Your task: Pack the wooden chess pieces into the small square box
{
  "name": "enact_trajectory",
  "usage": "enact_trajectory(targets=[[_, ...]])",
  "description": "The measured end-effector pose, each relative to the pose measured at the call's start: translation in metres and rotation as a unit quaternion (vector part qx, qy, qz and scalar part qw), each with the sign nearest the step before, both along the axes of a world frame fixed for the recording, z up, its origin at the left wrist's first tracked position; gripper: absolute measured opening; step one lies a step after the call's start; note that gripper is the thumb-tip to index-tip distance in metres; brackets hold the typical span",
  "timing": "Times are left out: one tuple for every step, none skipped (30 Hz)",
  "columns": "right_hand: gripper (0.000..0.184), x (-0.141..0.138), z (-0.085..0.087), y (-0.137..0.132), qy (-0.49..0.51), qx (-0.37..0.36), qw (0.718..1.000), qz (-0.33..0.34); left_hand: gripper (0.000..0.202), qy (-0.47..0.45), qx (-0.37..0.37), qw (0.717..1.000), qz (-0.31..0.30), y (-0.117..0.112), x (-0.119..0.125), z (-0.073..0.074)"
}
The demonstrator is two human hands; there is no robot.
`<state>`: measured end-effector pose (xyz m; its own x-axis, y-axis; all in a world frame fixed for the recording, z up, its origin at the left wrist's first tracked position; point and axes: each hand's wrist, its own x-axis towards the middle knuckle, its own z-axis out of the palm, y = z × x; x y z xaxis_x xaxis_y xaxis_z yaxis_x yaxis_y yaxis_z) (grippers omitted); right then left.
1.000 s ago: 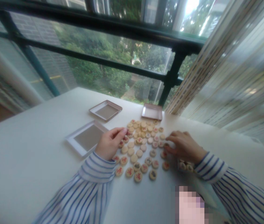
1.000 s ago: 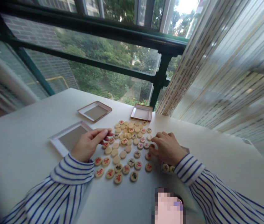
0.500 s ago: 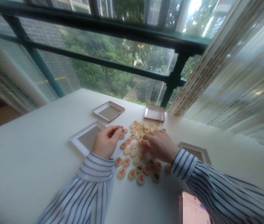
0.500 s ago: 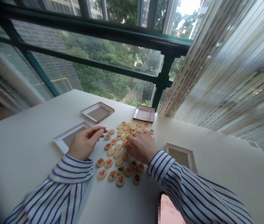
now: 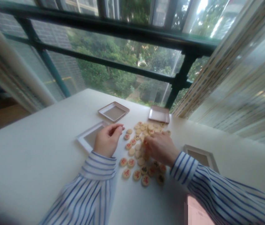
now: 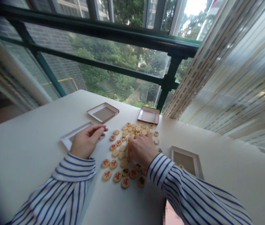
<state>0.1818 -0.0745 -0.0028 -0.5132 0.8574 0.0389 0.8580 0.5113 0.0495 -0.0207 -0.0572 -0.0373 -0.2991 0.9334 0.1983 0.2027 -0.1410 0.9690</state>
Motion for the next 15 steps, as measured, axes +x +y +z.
enact_trajectory(targets=[[0.015, -0.0011, 0.0009, -0.0004, -0.001, -0.001, 1.0, 0.001, 0.032, 0.0, -0.002, 1.0, 0.001, -0.0004, 0.0003, 0.0009], [0.016, -0.0022, 0.0021, -0.0006, 0.0, -0.001, 1.0, 0.001, 0.032, 0.001, -0.004, 1.0, 0.002, -0.0009, 0.0007, 0.002], [0.017, -0.0033, 0.0032, -0.0005, 0.002, 0.002, 1.0, 0.001, 0.032, 0.001, -0.005, 1.0, 0.003, -0.0014, 0.0011, 0.003], [0.018, -0.0042, 0.0042, -0.0001, 0.006, 0.006, 1.0, 0.002, 0.031, 0.002, -0.005, 1.0, 0.002, -0.0019, 0.0015, 0.0039], [0.02, -0.005, 0.005, 0.0005, 0.009, 0.01, 1.0, 0.003, 0.031, 0.002, -0.004, 1.0, -0.001, -0.0024, 0.0018, 0.0046], [0.02, -0.0057, 0.0056, 0.0013, 0.011, 0.012, 1.0, 0.003, 0.031, 0.003, -0.002, 1.0, -0.004, -0.0026, 0.0021, 0.005], [0.02, -0.0063, 0.0058, 0.0022, 0.01, 0.012, 1.0, 0.006, 0.031, 0.003, 0.0, 1.0, -0.007, -0.0028, 0.0023, 0.0052], [0.019, -0.0067, 0.0058, 0.0031, 0.008, 0.009, 1.0, 0.012, 0.031, 0.005, 0.002, 1.0, -0.01, -0.0029, 0.0024, 0.0052], [0.018, -0.0071, 0.0055, 0.0037, 0.005, 0.004, 1.0, 0.02, 0.031, 0.007, 0.003, 1.0, -0.014, -0.0029, 0.0024, 0.0049], [0.017, -0.0073, 0.0051, 0.0042, 0.002, -0.001, 1.0, 0.029, 0.03, 0.01, 0.004, 1.0, -0.017, -0.0029, 0.0024, 0.0045], [0.015, -0.0076, 0.0047, 0.0045, 0.0, -0.005, 0.999, 0.038, 0.03, 0.014, 0.005, 1.0, -0.02, -0.003, 0.0022, 0.004], [0.014, -0.0077, 0.0042, 0.0046, -0.001, -0.008, 0.999, 0.044, 0.03, 0.018, 0.006, 1.0, -0.021, -0.0031, 0.0021, 0.0035], [0.013, -0.0077, 0.0038, 0.0046, -0.002, -0.011, 0.999, 0.047, 0.03, 0.022, 0.008, 0.999, -0.021, -0.0033, 0.0019, 0.003], [0.013, -0.0076, 0.0033, 0.0046, -0.005, -0.013, 0.999, 0.049, 0.03, 0.025, 0.009, 0.999, -0.022, -0.0035, 0.0018, 0.0026], [0.012, -0.0073, 0.0029, 0.0047, -0.007, -0.015, 0.999, 0.05, 0.03, 0.026, 0.01, 0.999, -0.021, -0.0036, 0.0018, 0.0024]])
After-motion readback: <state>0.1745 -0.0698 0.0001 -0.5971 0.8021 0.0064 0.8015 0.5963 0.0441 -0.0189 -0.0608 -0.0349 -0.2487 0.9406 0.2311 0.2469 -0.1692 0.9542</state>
